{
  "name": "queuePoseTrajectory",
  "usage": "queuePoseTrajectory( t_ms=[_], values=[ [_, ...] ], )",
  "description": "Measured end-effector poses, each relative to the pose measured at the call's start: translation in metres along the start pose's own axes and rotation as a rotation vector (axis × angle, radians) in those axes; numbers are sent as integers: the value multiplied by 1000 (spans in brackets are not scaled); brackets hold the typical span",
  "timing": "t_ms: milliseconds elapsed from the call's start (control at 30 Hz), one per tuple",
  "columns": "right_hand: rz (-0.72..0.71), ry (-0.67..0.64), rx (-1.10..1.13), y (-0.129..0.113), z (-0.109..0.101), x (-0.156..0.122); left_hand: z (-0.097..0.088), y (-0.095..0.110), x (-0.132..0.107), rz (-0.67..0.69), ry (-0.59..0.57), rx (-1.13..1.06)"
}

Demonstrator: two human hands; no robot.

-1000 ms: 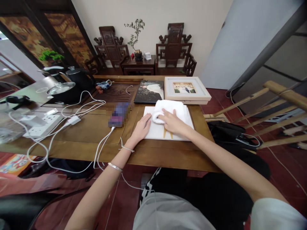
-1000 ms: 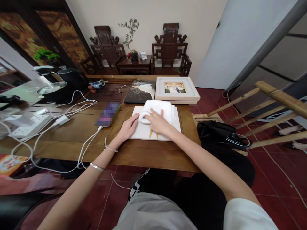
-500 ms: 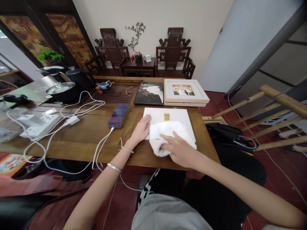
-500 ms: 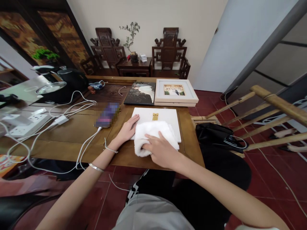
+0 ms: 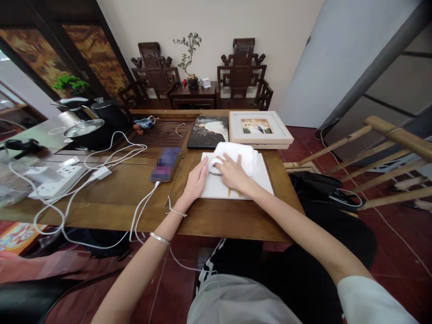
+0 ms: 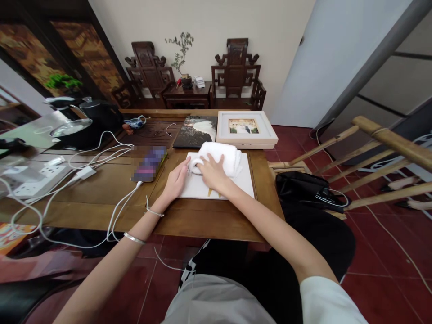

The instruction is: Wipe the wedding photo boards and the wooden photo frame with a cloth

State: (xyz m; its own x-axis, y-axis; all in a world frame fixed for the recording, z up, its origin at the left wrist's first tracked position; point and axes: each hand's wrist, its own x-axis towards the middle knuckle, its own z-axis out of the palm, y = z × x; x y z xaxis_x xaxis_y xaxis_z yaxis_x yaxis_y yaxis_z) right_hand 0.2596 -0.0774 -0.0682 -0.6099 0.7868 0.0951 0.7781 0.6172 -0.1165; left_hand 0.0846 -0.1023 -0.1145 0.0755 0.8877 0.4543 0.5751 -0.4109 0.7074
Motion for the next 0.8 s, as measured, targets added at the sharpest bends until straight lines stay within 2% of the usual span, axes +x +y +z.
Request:
queuePoseTrajectory(
  t_ms=[67,167,333,433,533,667,800],
  values=[
    [-127,-24,-34,-12,2,-5,-3,4,0,7,62,-51],
    [-325,-81,-35,-27,0,-28,-5,6,0,3,127,-101],
    [-470,-152,31,-33,-16,-82,-3,6,-1,-1,124,-43],
    [-384,-164,31,-25,-26,-98,1,5,-2,13,73,11],
    [-222,-120,-18,-11,-34,-91,5,0,-2,18,-5,81],
    [-49,-42,-38,12,-36,-53,8,-8,-2,25,-103,136],
    [72,38,40,24,-32,-5,8,-11,-1,46,-132,152]
  ],
)
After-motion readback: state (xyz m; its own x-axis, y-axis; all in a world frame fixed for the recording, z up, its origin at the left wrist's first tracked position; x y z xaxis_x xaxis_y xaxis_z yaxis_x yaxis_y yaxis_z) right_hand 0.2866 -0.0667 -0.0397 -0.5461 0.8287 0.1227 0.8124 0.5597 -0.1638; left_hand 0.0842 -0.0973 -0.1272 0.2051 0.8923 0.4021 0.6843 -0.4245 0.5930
